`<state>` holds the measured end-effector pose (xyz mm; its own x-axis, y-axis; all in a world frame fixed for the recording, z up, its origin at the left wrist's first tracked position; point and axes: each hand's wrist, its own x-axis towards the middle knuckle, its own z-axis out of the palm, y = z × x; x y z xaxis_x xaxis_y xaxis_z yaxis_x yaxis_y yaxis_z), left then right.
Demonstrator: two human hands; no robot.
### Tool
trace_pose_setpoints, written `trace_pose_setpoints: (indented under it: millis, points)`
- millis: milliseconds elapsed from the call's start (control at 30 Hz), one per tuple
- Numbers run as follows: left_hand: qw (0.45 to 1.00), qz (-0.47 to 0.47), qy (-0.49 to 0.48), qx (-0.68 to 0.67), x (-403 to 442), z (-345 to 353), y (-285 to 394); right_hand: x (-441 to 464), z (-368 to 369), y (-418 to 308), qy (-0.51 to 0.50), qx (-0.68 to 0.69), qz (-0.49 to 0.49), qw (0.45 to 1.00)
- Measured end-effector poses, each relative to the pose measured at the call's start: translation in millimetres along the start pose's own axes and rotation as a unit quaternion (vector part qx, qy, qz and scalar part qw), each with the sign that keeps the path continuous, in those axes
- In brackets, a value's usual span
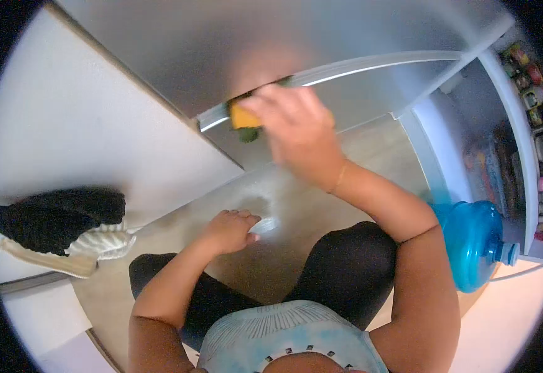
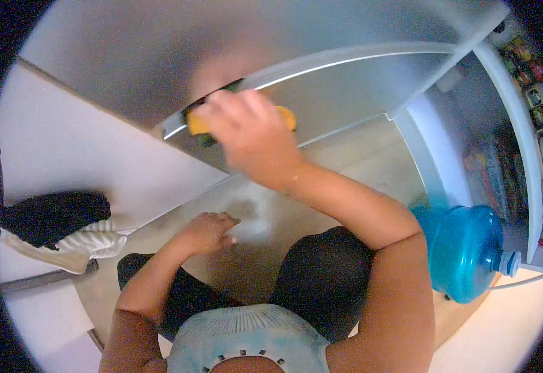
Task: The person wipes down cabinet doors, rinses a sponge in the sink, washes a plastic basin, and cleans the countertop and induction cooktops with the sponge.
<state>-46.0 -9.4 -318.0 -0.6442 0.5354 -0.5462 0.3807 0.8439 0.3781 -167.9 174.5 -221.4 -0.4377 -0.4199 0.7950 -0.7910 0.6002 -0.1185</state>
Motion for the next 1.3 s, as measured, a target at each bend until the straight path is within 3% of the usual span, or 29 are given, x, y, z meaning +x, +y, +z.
trace_pose_setpoints:
  millis: [67,133,233,300,333,400,500,533,600,633,700,767,833,933,1067,1200,1233,1267,1300]
  points:
    - [1.0,0.009,0.013,0.006,1.7,-0.7,3.1,9.2,9.6,-23.5,0.001,0.096,-0.022,0.995]
    - [0.999,0.005,-0.04,0.006,3.9,-1.1,6.3,13.2,16.1,-32.4,-0.001,0.158,-0.01,0.987]
    - [0.998,0.007,-0.057,0.002,4.4,-3.8,11.5,3.5,5.6,-17.5,-0.03,0.267,-0.019,0.963]
    - [0.998,0.005,-0.055,0.004,-0.6,-4.5,13.4,-21.3,5.0,-1.2,-0.247,0.372,-0.136,0.884]
    - [0.999,0.006,-0.054,0.005,-1.9,-4.7,13.9,-23.0,0.3,6.6,-0.247,0.373,-0.138,0.883]
    - [0.998,0.0,-0.058,0.01,-4.7,-1.5,15.4,-23.6,-4.6,19.8,-0.049,0.225,-0.141,0.963]
    - [0.999,-0.002,-0.05,0.007,-2.2,3.2,13.6,-33.1,17.5,37.6,-0.026,0.155,-0.132,0.979]
    - [0.999,0.003,-0.039,0.001,-0.7,1.7,12.3,-51.3,33.9,41.9,-0.161,0.138,-0.183,0.96]
    - [0.999,-0.004,-0.051,0.017,-2.3,-4.7,13.0,-85.8,62.0,33.3,-0.249,0.217,-0.252,0.91]
    - [0.998,-0.015,-0.063,0.021,-2.4,-7.0,13.4,-74.5,50.2,26.8,-0.24,0.198,-0.255,0.916]
    - [0.998,0.001,-0.032,0.055,-2.0,-5.0,7.3,-53.6,20.7,12.9,-0.055,0.17,-0.243,0.953]
    - [0.999,0.028,0.006,0.036,-0.1,-5.6,8.7,-15.0,-5.8,13.7,0.129,0.052,-0.207,0.969]
    - [0.999,0.033,-0.01,0.026,7.4,4.3,1.7,13.2,-9.6,2.1,0.177,-0.071,-0.187,0.964]
    - [0.997,0.031,-0.061,0.033,10.8,3.0,4.4,32.2,14.1,-13.8,0.154,-0.149,-0.173,0.961]
    - [0.997,0.031,-0.061,0.036,18.1,0.0,3.8,36.4,2.8,20.9,0.195,-0.146,-0.168,0.955]
    - [0.998,0.053,-0.034,0.005,21.1,-5.2,4.5,11.8,-23.4,128.4,0.226,-0.143,-0.029,0.963]
    - [0.997,0.055,-0.052,0.009,20.3,-3.0,2.4,0.1,-36.7,147.9,0.206,-0.227,0.082,0.948]
    - [0.996,0.054,-0.071,0.011,19.9,-1.1,-0.3,-2.0,-22.0,190.2,0.387,0.203,0.076,0.896]
    - [0.996,0.055,-0.071,0.015,19.6,1.0,-2.5,-0.6,-46.3,209.1,0.364,0.006,0.156,0.918]
